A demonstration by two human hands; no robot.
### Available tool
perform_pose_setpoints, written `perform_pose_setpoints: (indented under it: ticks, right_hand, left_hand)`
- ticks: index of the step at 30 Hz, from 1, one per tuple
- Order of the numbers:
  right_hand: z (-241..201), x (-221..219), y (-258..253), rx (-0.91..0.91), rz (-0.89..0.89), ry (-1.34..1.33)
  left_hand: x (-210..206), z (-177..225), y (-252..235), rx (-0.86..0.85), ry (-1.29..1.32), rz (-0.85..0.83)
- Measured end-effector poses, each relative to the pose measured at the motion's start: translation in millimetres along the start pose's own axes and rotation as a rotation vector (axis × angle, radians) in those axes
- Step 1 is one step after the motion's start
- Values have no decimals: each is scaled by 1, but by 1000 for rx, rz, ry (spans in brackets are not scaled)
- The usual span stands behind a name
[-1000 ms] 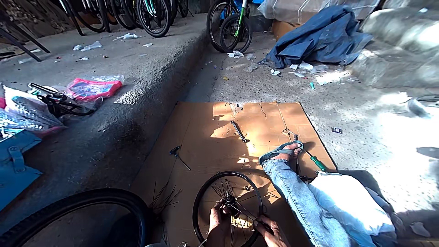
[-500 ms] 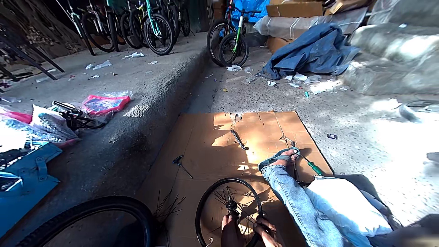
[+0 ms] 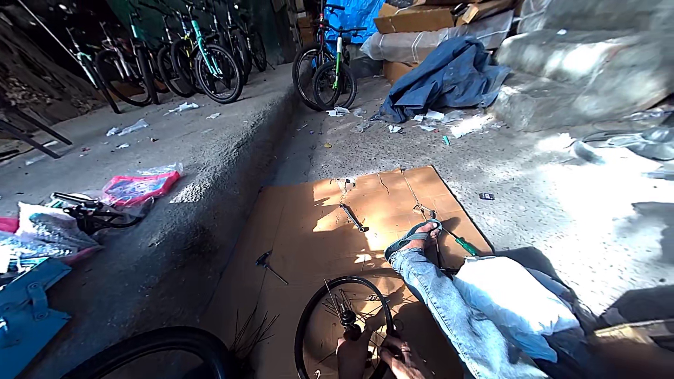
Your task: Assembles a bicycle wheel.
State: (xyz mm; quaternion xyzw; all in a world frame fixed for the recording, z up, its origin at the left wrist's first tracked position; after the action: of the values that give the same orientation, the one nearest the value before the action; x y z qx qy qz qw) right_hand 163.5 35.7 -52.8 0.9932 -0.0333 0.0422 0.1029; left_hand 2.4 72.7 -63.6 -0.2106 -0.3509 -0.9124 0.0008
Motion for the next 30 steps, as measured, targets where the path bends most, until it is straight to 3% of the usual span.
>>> perform_pose_setpoints:
  ticks: [4,9,15,22,30]
  right_hand:
    - [-2,-3,5,-22,-82,85]
    - [1,-1,2,-33,-26,9]
    - [7,4,11,-117,130,-275]
    - [42,4,16,-358,344,-464]
    - [47,-18,29,-537,394,-740]
  left_hand:
    - [-1,2,-4,21,88,33]
    - [15,-2,2,99,317,82]
    - [19,-12,-9,168,430,58]
    - [17,-12,-14,198,728,37]
    - [19,-8,-17,175,598,-33]
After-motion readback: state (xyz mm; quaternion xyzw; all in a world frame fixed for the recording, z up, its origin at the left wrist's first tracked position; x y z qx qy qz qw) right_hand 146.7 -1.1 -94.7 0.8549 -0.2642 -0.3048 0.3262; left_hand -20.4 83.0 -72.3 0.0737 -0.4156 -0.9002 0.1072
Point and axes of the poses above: each hand's wrist, its own y-axis away from the middle knuckle, its own x-axis out of the back of the hand, z = x × y, the point moved 8 cm from there along -y, towards the middle knuckle, and after that the axes turned 7 degrees about -y, right-handed, at the moved point
